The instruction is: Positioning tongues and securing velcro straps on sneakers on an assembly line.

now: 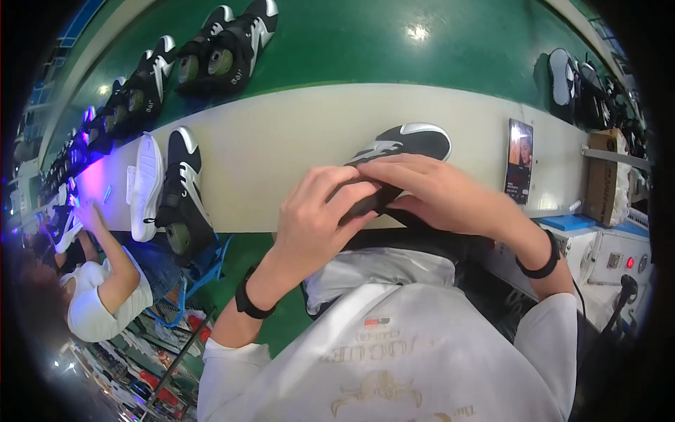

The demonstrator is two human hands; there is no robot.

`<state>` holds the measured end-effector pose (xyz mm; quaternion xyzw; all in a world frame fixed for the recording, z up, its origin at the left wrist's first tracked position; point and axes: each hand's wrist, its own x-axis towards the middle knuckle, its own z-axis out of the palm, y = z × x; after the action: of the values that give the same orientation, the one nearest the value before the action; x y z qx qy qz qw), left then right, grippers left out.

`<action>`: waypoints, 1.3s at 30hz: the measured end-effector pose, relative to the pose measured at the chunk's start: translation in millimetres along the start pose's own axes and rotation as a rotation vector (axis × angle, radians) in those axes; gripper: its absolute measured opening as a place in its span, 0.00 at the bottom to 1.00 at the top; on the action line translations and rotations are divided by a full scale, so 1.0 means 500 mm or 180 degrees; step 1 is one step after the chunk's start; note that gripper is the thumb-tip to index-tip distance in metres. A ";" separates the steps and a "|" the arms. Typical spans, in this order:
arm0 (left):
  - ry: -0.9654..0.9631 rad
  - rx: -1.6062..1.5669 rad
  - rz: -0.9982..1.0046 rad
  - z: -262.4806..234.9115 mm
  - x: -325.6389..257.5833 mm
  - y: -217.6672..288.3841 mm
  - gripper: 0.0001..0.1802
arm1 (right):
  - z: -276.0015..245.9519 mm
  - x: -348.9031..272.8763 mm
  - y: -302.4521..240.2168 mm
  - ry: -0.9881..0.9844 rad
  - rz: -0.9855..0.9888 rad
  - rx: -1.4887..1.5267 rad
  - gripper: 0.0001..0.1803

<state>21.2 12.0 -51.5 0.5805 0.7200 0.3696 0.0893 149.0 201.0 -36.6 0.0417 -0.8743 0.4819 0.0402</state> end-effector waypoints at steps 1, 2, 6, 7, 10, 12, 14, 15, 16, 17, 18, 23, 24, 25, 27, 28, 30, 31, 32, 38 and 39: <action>0.0027 -0.0004 -0.0053 -0.004 -0.003 0.001 0.22 | -0.021 -0.021 -0.007 -0.0030 0.0006 0.0029 0.28; 0.0055 -0.0005 -0.0106 -0.009 -0.007 0.003 0.22 | -0.054 -0.043 -0.019 -0.0283 0.0001 -0.0141 0.25; 0.0174 0.0017 -0.0070 0.006 0.014 0.003 0.20 | -0.063 -0.085 -0.054 -0.0316 0.0486 0.0306 0.13; 0.0162 -0.0021 -0.0056 0.009 0.015 0.001 0.20 | -0.060 -0.079 -0.052 -0.0304 0.0526 0.0296 0.13; 0.0085 -0.0010 -0.0119 0.011 0.016 0.002 0.20 | -0.032 -0.013 -0.030 0.1099 0.1145 0.1115 0.07; 0.0021 -0.0169 0.0152 0.019 0.022 -0.004 0.19 | -0.021 0.046 0.017 0.0741 0.1694 0.0716 0.11; -0.0001 -0.0335 0.0390 0.017 0.025 -0.002 0.19 | 0.024 0.080 0.070 0.0356 0.1606 0.0913 0.14; -0.0027 -0.0323 0.0322 0.008 0.025 -0.010 0.18 | 0.028 0.100 0.077 0.0375 0.1441 0.0749 0.16; -0.0045 -0.0279 0.0290 0.007 0.026 -0.011 0.17 | 0.052 0.106 0.095 0.0431 0.1242 0.0800 0.17; -0.0070 -0.0229 0.0244 0.006 0.020 -0.009 0.16 | 0.068 0.115 0.098 0.0386 0.1308 0.0806 0.16; -0.0082 -0.0303 0.0337 0.000 0.017 -0.005 0.16 | 0.078 0.129 0.095 0.0282 0.1291 0.0851 0.15; -0.0147 -0.0169 0.0138 -0.001 0.019 -0.014 0.15 | 0.086 0.156 0.181 0.0265 0.1024 0.0095 0.05; -0.0150 -0.0205 -0.0139 -0.019 0.001 -0.016 0.15 | 0.054 0.157 0.216 0.0811 0.0811 -0.0133 0.05; -0.0160 -0.0233 -0.0111 -0.030 -0.027 -0.015 0.15 | -0.011 0.128 0.258 0.1345 0.0671 -0.0383 0.05; 0.0215 0.0306 -0.0472 -0.055 -0.076 -0.016 0.16 | -0.183 0.044 0.325 0.2128 0.0886 -0.1441 0.14; 0.0219 0.0327 -0.0473 -0.063 -0.095 -0.011 0.16 | -0.274 -0.026 0.394 0.2576 0.1463 -0.1877 0.19; 0.0629 0.0496 -0.0952 -0.069 -0.115 -0.010 0.17 | -0.435 -0.176 0.499 0.3085 0.1536 -0.2429 0.25; 0.0657 0.0553 -0.0982 -0.066 -0.115 -0.010 0.17 | -0.489 -0.229 0.502 0.2805 0.2727 -0.2676 0.27; 0.0725 0.0584 -0.1069 -0.058 -0.112 -0.011 0.17 | -0.531 -0.312 0.550 0.3196 0.2767 -0.2956 0.29; 0.0993 0.0756 -0.1355 -0.026 -0.050 -0.017 0.15 | -0.633 -0.463 0.710 0.3670 0.4151 -0.1275 0.40; 0.1041 0.0773 -0.1431 -0.023 -0.032 -0.023 0.15 | -0.613 -0.433 0.708 0.3669 0.4128 -0.1222 0.40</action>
<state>10.8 -7.9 -55.5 0.3459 0.8742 0.3403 -0.0183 333.8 655.7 -194.5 -0.7183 -0.6355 0.2011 0.1995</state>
